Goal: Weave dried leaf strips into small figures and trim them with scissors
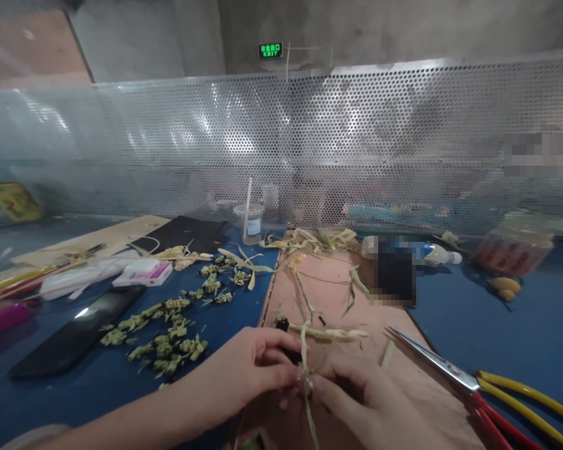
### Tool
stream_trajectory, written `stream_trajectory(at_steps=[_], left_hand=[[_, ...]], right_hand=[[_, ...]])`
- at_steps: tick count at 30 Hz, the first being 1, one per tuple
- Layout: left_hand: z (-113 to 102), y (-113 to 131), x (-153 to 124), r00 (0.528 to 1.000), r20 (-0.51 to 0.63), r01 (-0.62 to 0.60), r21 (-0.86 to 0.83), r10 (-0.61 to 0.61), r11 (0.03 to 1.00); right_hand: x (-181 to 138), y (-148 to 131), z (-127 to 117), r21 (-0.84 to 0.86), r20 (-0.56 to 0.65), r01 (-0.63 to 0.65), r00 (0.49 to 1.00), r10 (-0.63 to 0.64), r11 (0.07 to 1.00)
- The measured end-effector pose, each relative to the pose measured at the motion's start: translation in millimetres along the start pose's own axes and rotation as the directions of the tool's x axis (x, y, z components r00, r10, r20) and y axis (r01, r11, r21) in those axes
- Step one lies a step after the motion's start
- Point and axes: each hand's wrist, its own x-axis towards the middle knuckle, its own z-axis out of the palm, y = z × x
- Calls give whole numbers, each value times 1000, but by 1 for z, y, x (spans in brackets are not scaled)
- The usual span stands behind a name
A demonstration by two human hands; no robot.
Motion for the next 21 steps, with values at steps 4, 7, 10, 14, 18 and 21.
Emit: stream_trajectory(at_steps=[4, 7, 10, 14, 18, 21], left_hand=[[3, 1, -1, 999, -46, -10, 80, 13, 997], [6, 2, -3, 997, -71, -17, 156, 28, 988], [8, 1, -5, 996, -52, -64, 155, 73, 986], [11, 0, -6, 995, -25, -91, 108, 94, 990], [13, 1, -8, 992, -47, -110, 90, 114, 990], [9, 1, -6, 991, -78, -101, 119, 111, 988]], right_hand=[[1, 2, 5, -66, -1, -2, 1000, 2, 998], [2, 5, 8, -89, -23, 45, 999, -47, 995], [2, 6, 10, -91, -51, 37, 998, -42, 995], [1, 4, 8, -24, -54, 31, 998, -32, 999], [2, 2, 6, 40, -94, 16, 996, -12, 999], [3, 5, 5, 77, -107, 10, 994, -2, 997]])
